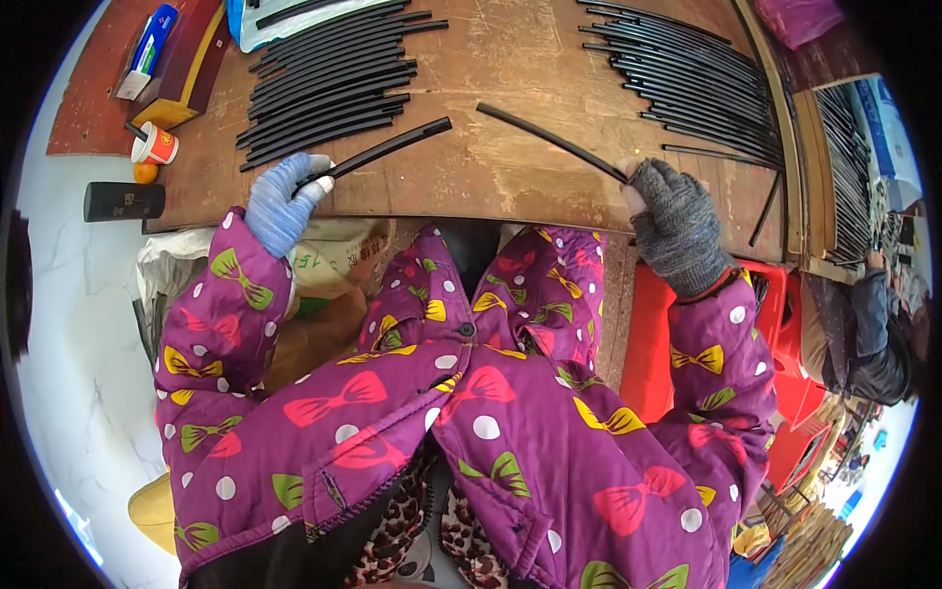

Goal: The person lays out black rods onto the table and then connects pairs of rod segments together end-to-end to assemble longer rods, placing them into a stack on the workbench.

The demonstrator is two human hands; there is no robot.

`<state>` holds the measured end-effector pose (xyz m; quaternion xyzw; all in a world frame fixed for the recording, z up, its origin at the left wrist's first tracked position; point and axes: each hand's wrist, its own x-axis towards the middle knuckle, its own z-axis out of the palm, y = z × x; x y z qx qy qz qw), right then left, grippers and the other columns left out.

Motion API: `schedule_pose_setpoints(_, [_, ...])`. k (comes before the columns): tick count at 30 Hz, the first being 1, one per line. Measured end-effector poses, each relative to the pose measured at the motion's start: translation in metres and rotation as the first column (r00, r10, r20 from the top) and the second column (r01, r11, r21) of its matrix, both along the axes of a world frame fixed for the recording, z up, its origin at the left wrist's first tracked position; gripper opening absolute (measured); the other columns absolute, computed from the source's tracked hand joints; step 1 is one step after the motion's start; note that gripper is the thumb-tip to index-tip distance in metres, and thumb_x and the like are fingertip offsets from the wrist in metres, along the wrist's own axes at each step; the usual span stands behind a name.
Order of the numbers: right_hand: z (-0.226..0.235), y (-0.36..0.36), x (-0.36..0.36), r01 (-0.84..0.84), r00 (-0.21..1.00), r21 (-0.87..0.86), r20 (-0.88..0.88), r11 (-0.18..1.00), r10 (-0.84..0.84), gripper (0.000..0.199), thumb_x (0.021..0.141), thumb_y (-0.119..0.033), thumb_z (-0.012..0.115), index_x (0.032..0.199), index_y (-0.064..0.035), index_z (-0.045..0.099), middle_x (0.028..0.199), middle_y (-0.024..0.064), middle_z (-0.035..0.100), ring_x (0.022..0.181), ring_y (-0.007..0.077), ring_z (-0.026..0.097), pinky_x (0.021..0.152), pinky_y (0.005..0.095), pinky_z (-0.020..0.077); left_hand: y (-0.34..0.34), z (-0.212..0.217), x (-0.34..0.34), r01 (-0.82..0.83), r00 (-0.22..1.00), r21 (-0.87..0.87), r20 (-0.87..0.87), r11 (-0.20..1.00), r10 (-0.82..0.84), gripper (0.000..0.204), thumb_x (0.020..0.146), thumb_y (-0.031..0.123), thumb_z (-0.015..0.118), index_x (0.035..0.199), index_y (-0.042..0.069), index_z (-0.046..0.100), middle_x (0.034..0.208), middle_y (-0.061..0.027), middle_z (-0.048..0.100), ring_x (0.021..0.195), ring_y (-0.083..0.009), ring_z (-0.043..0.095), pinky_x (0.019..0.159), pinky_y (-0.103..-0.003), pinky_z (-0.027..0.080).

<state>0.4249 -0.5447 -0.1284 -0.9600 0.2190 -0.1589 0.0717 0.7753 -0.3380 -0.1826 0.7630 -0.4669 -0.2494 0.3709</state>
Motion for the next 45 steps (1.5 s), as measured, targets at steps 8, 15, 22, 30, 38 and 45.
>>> schedule_pose_setpoints(8, [0.002,0.020,-0.005,-0.011,0.992,-0.012,0.127,1.000,0.013,0.034,0.063,0.003,0.054,0.097,-0.0041,0.054,0.079,0.0128,0.052,0.073,0.0329,0.052,0.062,0.0389,0.0419,-0.001,0.008,-0.011,0.146,0.989,-0.051,-0.010,0.988,-0.147,0.018,0.076,0.004,0.059,0.094,0.000,0.060,0.080,-0.0048,0.060,0.070,-0.0091,0.052,0.063,-0.022,0.043])
schedule_pose_setpoints(15, [0.010,0.021,-0.006,-0.040,0.994,-0.030,0.098,0.999,0.043,0.041,0.057,0.006,0.053,0.097,-0.0034,0.055,0.082,0.0144,0.055,0.075,0.0334,0.053,0.065,0.0388,0.0430,0.000,0.024,-0.019,0.193,0.980,-0.076,0.059,0.978,-0.189,0.017,0.076,0.003,0.059,0.091,-0.002,0.060,0.073,-0.0056,0.058,0.062,-0.0102,0.051,0.057,-0.024,0.042])
schedule_pose_setpoints(22, [0.007,-0.005,-0.005,0.122,0.992,0.340,-0.008,0.932,-0.127,0.024,0.074,-0.008,0.061,0.097,-0.0019,0.060,0.098,0.0174,0.059,0.095,0.0284,0.055,0.081,0.0323,0.0436,-0.006,0.027,-0.020,0.302,0.912,-0.097,0.318,0.948,-0.258,0.016,0.072,0.003,0.060,0.088,-0.002,0.061,0.068,-0.0103,0.055,0.059,-0.0193,0.053,0.057,-0.027,0.042])
schedule_pose_setpoints(30, [0.018,0.029,0.044,-0.121,0.991,0.461,0.108,0.879,0.080,0.025,0.076,-0.004,0.058,0.101,-0.0034,0.058,0.096,0.0147,0.060,0.089,0.0237,0.058,0.078,0.0300,0.0444,-0.013,0.032,-0.036,0.338,0.924,0.007,0.187,0.941,-0.333,0.021,0.073,0.013,0.061,0.089,0.000,0.062,0.076,-0.0127,0.060,0.071,-0.0237,0.058,0.066,-0.030,0.045])
schedule_pose_setpoints(38, [0.020,-0.027,-0.039,0.250,0.869,0.330,0.339,0.910,-0.361,0.025,0.083,-0.012,0.050,0.107,-0.0057,0.056,0.083,0.0034,0.059,0.068,0.0091,0.051,0.061,0.0231,0.0427,0.002,0.033,-0.022,0.114,0.966,0.067,-0.242,0.991,-0.095,0.021,0.074,0.007,0.062,0.093,-0.002,0.061,0.081,-0.0122,0.063,0.075,-0.0160,0.059,0.068,-0.026,0.046])
schedule_pose_setpoints(45, [-0.014,-0.018,-0.052,0.204,0.769,0.704,0.315,0.680,-0.556,0.019,0.084,-0.016,0.051,0.095,-0.0027,0.059,0.066,-0.0014,0.052,0.055,0.0053,0.044,0.049,0.0192,0.0350,-0.004,0.039,-0.027,0.201,0.972,0.079,-0.141,0.976,-0.188,0.022,0.073,0.009,0.063,0.092,-0.002,0.062,0.080,-0.0131,0.063,0.074,-0.0166,0.059,0.067,-0.026,0.045])
